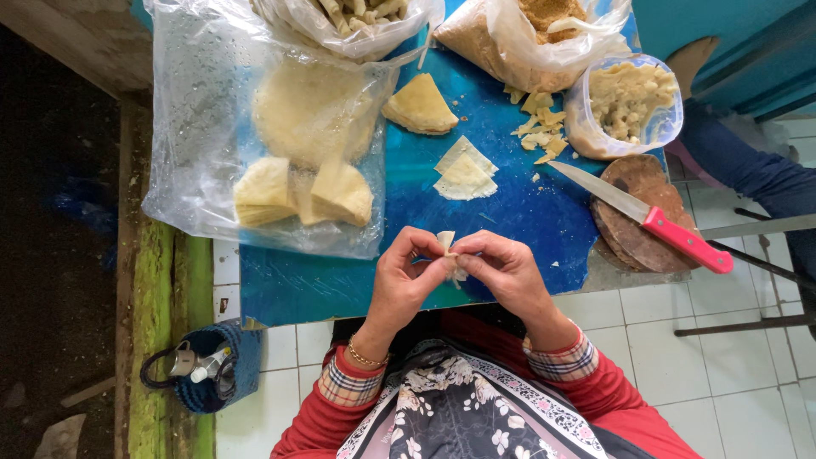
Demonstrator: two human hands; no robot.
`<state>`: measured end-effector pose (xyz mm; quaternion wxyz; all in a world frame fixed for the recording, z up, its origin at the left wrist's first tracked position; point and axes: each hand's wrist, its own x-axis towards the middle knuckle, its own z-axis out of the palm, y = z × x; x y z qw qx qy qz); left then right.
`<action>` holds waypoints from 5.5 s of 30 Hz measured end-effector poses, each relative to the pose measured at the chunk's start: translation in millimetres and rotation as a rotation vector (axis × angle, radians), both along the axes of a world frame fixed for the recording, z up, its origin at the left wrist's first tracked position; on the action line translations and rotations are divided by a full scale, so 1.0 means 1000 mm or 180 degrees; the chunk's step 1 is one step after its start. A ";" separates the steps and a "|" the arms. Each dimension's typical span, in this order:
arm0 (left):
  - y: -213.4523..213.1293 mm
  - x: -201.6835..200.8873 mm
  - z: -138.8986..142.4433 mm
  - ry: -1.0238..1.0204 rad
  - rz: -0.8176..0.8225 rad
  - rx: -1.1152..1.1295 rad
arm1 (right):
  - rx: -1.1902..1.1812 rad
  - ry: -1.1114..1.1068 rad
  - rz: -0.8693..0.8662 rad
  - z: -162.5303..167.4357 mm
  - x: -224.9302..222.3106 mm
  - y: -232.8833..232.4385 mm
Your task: The person sits at a table folding small square dough wrappers into triangular pastry pockets, pressing the edges closed by hand. They take filling from a plastic container and place it inside the folded dough, setting finished pieces on the table beside a knife and dough scraps.
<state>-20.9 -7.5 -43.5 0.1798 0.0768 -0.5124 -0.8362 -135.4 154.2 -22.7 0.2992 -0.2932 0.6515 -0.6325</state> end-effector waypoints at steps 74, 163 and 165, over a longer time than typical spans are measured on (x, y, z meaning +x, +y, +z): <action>-0.007 0.000 -0.013 0.0493 0.0702 0.1570 | 0.0125 0.1531 -0.1135 0.020 -0.035 0.000; 0.008 -0.009 0.039 -0.0405 0.1087 -0.3955 | 0.0834 0.3248 -0.0739 0.015 -0.004 -0.009; 0.009 -0.008 0.040 -0.0440 0.1121 -0.4049 | 0.0965 0.3442 -0.0817 0.018 -0.002 -0.012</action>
